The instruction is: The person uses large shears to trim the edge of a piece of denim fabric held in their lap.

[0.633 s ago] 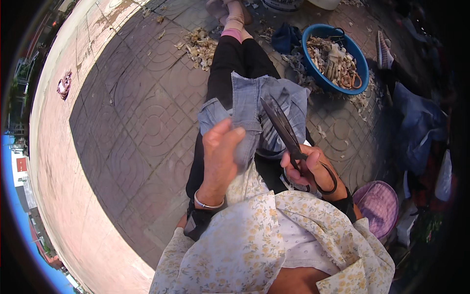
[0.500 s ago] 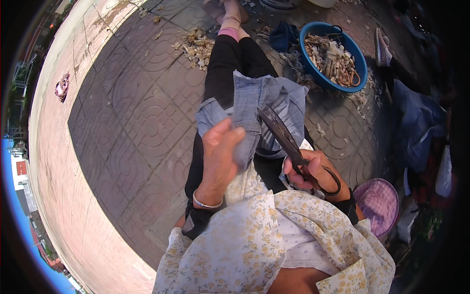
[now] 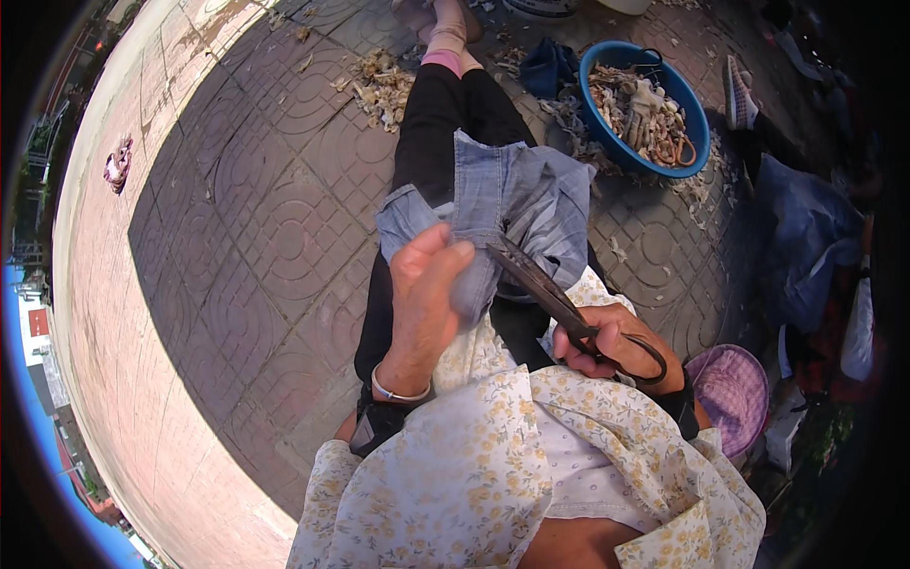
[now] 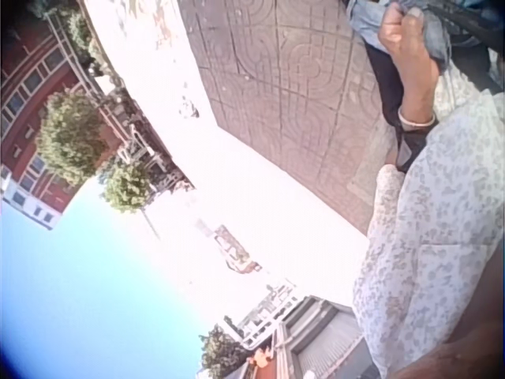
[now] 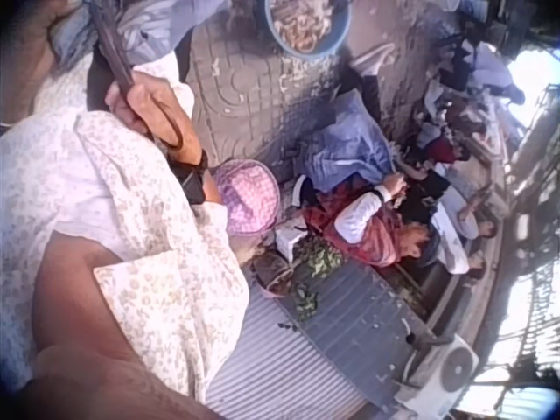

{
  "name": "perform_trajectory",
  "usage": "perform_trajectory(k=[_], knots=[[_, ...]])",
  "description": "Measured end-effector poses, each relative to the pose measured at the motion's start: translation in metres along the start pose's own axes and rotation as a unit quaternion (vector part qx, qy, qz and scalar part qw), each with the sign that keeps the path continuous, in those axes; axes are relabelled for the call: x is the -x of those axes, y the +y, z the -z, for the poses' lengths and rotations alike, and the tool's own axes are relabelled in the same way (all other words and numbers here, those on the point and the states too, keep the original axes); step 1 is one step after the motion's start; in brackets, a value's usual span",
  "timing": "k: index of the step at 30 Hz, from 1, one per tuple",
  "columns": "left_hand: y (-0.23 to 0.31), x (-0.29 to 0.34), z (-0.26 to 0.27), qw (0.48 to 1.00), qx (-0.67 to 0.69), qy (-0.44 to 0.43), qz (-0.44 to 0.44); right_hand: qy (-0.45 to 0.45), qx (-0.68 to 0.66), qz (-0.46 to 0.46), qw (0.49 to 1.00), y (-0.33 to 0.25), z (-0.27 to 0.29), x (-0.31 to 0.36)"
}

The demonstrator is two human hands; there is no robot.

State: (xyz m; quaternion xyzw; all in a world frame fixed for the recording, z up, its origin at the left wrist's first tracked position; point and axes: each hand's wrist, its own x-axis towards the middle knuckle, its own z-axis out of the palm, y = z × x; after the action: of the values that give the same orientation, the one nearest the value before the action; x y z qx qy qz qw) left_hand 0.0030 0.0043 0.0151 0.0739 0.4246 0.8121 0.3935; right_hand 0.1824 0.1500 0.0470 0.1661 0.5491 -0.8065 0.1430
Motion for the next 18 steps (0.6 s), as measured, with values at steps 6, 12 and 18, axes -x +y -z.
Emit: perform_trajectory(k=[6,12,18], knots=[[0.0037,0.0014,-0.0073,1.0,-0.004,0.022,0.001,-0.009,0.008,-0.009,1.0,-0.0056,-0.0018,-0.0001],[0.0005,0.0014,-0.0016,1.0,-0.002,-0.016,-0.017,-0.014,0.007,-0.01,1.0,-0.0027,-0.0024,-0.0011],[0.0022,0.002,-0.0036,1.0,-0.004,-0.009,-0.008,-0.018,-0.002,-0.001,1.0,0.0003,-0.0018,-0.0009]])
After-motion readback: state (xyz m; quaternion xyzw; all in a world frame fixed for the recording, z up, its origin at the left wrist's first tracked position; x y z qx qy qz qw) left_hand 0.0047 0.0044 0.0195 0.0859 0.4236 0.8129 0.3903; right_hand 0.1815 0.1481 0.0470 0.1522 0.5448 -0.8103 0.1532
